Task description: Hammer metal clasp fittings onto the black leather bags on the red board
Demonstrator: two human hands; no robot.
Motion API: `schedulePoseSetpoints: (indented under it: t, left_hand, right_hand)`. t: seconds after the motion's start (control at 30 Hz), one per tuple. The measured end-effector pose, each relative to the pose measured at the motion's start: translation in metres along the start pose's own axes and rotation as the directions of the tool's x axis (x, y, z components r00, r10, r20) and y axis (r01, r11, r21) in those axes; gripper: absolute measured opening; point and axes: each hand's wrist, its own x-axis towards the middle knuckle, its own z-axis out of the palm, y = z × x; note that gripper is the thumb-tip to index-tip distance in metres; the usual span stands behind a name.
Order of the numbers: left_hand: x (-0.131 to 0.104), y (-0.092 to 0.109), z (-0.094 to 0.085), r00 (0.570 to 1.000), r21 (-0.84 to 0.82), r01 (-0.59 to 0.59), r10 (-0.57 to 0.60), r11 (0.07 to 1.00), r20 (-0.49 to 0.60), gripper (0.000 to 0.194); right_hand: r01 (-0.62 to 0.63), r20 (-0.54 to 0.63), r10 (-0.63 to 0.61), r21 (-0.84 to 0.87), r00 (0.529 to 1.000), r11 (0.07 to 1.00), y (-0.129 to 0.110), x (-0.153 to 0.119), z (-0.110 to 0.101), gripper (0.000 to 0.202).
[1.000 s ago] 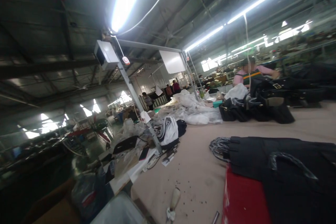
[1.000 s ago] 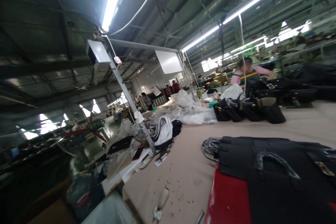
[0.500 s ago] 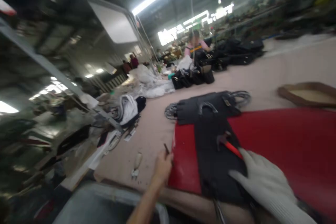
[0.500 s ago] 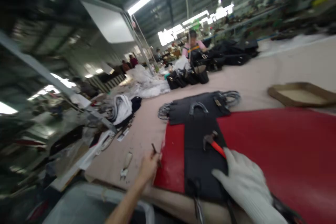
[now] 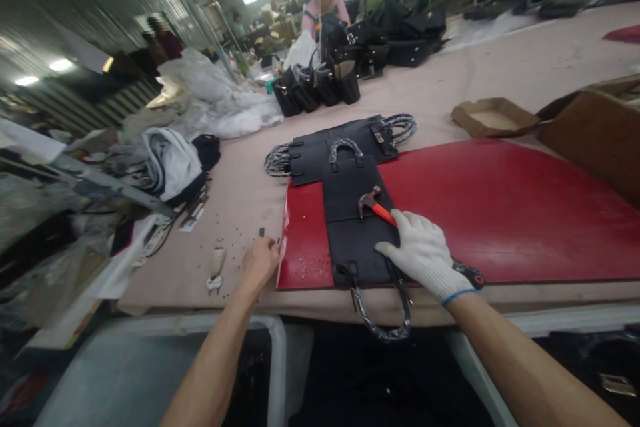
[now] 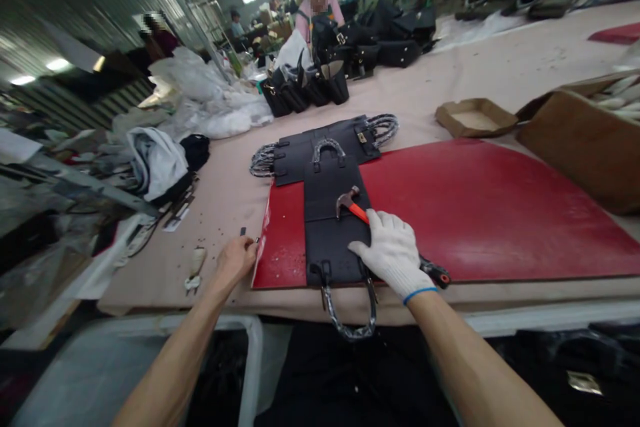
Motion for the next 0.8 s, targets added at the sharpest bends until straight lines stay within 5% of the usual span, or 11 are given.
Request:
schedulePoseSetpoints:
  t: [0.2, 0.47, 0.67, 0.73, 0.8]
  left_hand:
    - [0.013, -0.010, 0.001, 0.997, -0.024, 0.028, -0.026, 0.999, 0.078, 0.021]
    - [0.044, -0.009, 0.001, 0.978, -0.097, 0.035, -0.014, 0.995, 0.209, 0.023]
    - [0.039, -0.021, -0.014, 0.989, -0.305, 0.047, -0.001, 0.951, 0.150, 0.020]
    - [0.024, -0.013, -0.018, 0.995, -0.550, 0.055, -0.003, 0.833, 0.095, 0.026]
    - [0.003, 0.007, -0.015, 0.999, -0.841, 0.029, 0.019, 0.540, 0.046, 0.039]
  right_hand:
    - [0.003, 0.007, -0.002, -0.013, 1.000, 1.000, 0.006, 0.007, 0.012, 0.076]
    - [-0.004, 0.016, 0.004, 0.001, 1.000, 1.000, -0.003, 0.003, -0.001, 0.077]
    - [-0.038, 0.010, 0.038, 0.016, 0.999, 0.999, -0.004, 0.000, -0.001, 0.077]
    - [-0.043, 0.010, 0.043, 0.023, 0.999, 0.999, -0.005, -0.001, 0.000, 0.077]
    - [-0.048, 0.010, 0.047, 0.025, 0.999, 0.999, -0.006, -0.001, 0.000, 0.076]
